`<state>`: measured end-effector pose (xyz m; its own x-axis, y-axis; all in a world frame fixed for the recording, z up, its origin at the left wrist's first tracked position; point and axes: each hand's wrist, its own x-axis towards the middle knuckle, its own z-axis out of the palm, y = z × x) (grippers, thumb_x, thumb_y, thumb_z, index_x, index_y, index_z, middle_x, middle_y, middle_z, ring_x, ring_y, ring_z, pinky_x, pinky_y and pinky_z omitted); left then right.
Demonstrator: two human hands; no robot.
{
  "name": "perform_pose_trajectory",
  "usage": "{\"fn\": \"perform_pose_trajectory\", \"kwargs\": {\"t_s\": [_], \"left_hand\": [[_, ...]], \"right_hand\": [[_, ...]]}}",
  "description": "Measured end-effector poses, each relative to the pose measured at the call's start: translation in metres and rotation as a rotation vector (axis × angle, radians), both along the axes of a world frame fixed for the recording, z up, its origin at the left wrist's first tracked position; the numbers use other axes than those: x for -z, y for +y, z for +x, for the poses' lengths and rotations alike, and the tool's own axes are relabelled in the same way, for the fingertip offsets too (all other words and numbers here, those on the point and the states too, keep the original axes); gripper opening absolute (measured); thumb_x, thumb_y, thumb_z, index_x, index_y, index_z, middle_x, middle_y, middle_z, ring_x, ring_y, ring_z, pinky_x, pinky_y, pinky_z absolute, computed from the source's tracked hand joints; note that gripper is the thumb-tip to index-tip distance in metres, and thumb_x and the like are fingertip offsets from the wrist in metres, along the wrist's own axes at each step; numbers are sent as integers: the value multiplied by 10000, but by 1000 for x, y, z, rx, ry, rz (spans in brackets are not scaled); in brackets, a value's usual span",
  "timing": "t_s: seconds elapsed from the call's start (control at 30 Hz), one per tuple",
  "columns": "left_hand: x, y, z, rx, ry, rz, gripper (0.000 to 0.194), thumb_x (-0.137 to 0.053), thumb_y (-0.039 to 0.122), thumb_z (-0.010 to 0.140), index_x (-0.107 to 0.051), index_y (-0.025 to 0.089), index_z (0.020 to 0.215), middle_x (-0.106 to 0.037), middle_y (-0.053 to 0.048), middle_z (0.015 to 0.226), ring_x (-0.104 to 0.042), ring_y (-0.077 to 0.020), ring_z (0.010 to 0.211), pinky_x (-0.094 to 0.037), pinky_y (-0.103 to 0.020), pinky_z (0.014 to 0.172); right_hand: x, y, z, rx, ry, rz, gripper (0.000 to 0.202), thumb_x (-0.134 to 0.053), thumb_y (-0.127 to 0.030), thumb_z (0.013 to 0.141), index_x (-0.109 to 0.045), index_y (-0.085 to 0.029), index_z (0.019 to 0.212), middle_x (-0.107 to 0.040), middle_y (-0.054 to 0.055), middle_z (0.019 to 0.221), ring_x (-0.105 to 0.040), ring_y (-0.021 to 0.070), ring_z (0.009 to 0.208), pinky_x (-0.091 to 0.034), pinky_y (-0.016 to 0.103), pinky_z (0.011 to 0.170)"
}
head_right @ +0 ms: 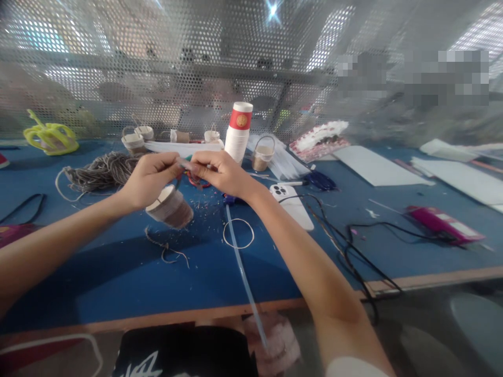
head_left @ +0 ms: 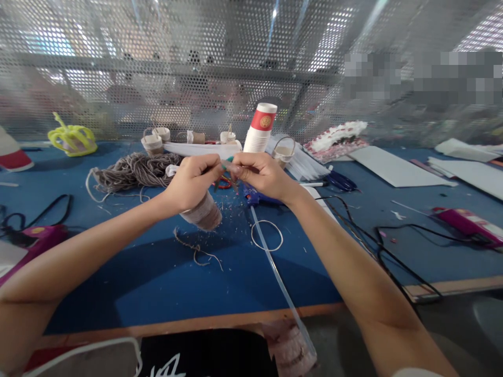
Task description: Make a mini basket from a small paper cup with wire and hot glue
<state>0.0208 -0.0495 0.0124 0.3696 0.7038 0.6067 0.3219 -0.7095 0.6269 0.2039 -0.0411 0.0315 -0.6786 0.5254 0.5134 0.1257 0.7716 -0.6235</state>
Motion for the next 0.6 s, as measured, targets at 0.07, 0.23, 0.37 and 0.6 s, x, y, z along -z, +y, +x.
{"fn": "perform_pose_trajectory", "kwargs": {"t_s": [0.07, 0.23, 0.37, 0.6], "left_hand": [[0, 1, -1, 3, 17, 13, 304, -465, 197, 828, -380, 172, 537, -340, 50, 503, -302, -69, 492, -261, -228, 472], [-4, -3, -2, -50, 78, 96, 320, -494, 124, 770, -308, 177, 516, -287, 64, 479, -266, -62, 483, -217, -223, 455], [-6, -7, 0, -45, 85, 113, 315, -466, 105, 766, -294, 178, 512, -282, 63, 482, -266, -64, 488, -221, -224, 464], [-9, -8, 0, 40, 51, 24, 323, -470, 157, 803, -336, 180, 510, -314, 57, 482, -283, -70, 485, -254, -227, 469]], "right_hand": [[1, 1, 1, -30, 3, -71, 345, -485, -421, 896, -508, -148, 687, -507, -32, 623, -465, 47, 558, -365, 191, 529], [6, 5, 1, -25, -51, -162, 320, -597, -427, 822, -544, -139, 694, -539, -35, 597, -491, 54, 554, -372, 191, 514], [10, 4, -3, -69, -33, -183, 313, -570, -388, 850, -559, -139, 661, -557, -31, 584, -482, 50, 545, -379, 197, 528], [14, 5, -4, -137, 30, -268, 295, -545, -336, 877, -587, -138, 663, -586, -35, 592, -427, 22, 485, -351, 179, 482]]}}
